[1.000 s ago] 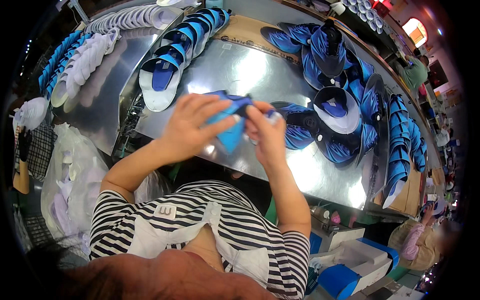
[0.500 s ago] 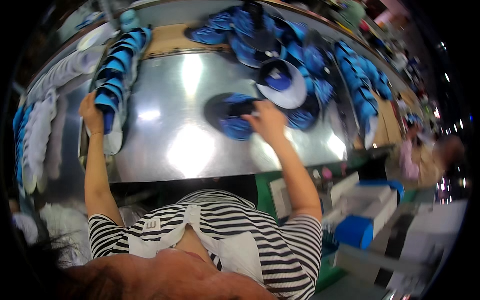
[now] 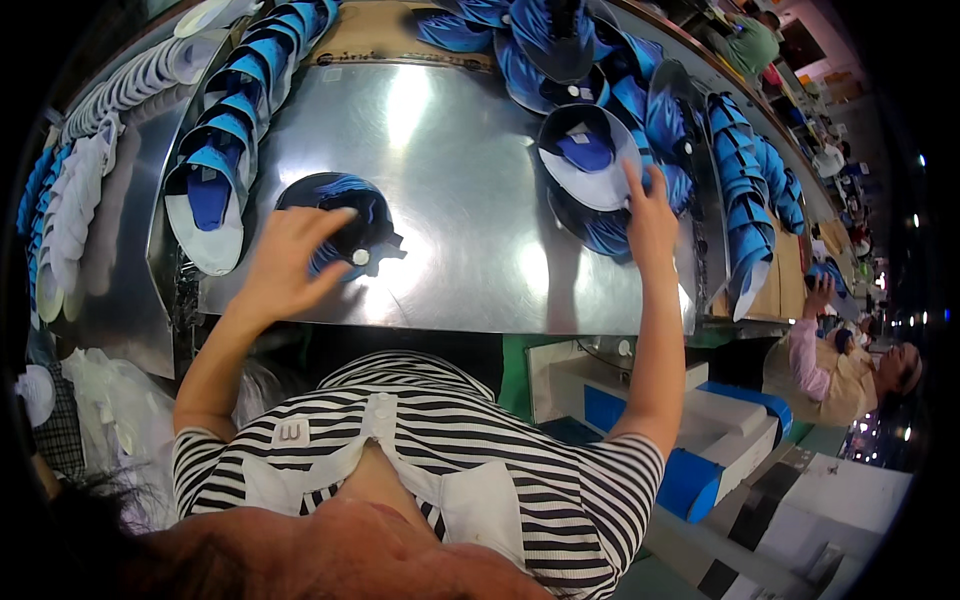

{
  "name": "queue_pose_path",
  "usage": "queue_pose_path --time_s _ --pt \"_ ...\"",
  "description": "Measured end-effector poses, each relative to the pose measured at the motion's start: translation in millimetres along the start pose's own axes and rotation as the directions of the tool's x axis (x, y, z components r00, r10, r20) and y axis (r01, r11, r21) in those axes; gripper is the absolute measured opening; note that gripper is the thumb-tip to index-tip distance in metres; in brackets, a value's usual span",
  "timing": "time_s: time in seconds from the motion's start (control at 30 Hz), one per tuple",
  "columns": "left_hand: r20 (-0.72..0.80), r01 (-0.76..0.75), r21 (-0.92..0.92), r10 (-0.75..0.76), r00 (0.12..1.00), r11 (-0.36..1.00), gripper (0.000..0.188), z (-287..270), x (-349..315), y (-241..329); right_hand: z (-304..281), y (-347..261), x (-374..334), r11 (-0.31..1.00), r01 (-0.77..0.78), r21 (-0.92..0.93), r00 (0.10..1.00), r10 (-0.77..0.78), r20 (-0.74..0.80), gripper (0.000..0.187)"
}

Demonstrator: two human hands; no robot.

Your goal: The person picks up shoe uppers from a workbench and uses a marker to apply lines to the edges of the components before placing them back on a stack.

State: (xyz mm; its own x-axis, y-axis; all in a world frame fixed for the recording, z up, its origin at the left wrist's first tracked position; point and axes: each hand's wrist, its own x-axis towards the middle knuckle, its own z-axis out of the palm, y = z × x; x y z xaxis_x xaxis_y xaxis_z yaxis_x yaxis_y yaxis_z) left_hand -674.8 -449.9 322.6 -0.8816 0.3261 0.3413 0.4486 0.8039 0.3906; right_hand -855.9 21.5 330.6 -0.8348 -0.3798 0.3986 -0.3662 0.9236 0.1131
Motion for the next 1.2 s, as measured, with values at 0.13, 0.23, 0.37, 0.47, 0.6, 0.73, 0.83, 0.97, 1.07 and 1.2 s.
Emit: queue_pose_path --time_s 0.13,0.23,0.37,0.47,0.6,0.73,0.83,0.97,1.07,1.2 --pt "0.136 -0.183 0.222 0.155 0.979 0.958 0.053 17.2 38.6 22.1 -12.1 -18.4 17.6 0.983 0.027 0.181 0.999 -0.019 -0.043 0.046" --pt "0.037 -0.280 0.140 0.278 0.960 0.950 0.042 22.0 42.8 16.4 -41.2 -47.2 25.2 0.933 0.204 0.298 0.955 -0.123 -0.268 0.029" --pt "0.037 -0.016 -0.331 0.030 0.999 0.943 0.042 26.3 30.8 17.7 -55.6 -51.8 51.3 0.907 0.143 0.395 0.964 -0.037 -0.265 0.034" --pt "0.062 0.233 -0.643 -0.254 0.965 0.729 0.035 21.6 26.5 32.5 -14.5 -35.4 100.4 0.890 -0.121 0.439 0.969 0.010 0.246 0.052" --pt "0.162 0.246 -0.890 -0.239 0.958 0.384 0.045 2.0 26.0 62.1 41.6 -42.6 115.4 0.964 -0.150 0.221 0.988 0.139 0.067 0.050" --pt "0.223 0.244 -0.969 -0.296 0.929 0.037 0.048 -8.8 25.4 79.3 35.2 -127.5 85.6 0.555 -0.037 0.831 0.994 -0.068 0.089 0.040" --pt "0.250 0.261 -0.965 -0.337 0.908 -0.015 0.040 -5.7 23.7 76.1 2.1 -190.6 29.2 -0.030 -0.330 0.943 0.869 -0.400 0.291 0.031" --pt "0.294 0.218 -0.944 -0.332 0.896 -0.248 0.028 6.3 20.6 65.9 -26.8 -228.0 -17.9 -0.138 -0.411 0.901 0.818 -0.493 0.297 0.034" --pt "0.360 0.254 -0.920 -0.386 0.849 -0.300 0.024 15.5 16.7 61.7 -38.5 -227.0 -37.6 -0.131 -0.419 0.899 0.839 -0.434 0.328 0.034" --pt "0.416 0.271 -0.875 -0.336 0.845 -0.400 0.021 30.8 12.3 67.9 -54.6 -217.1 -65.1 -0.109 -0.370 0.923 0.867 -0.398 0.301 0.034"
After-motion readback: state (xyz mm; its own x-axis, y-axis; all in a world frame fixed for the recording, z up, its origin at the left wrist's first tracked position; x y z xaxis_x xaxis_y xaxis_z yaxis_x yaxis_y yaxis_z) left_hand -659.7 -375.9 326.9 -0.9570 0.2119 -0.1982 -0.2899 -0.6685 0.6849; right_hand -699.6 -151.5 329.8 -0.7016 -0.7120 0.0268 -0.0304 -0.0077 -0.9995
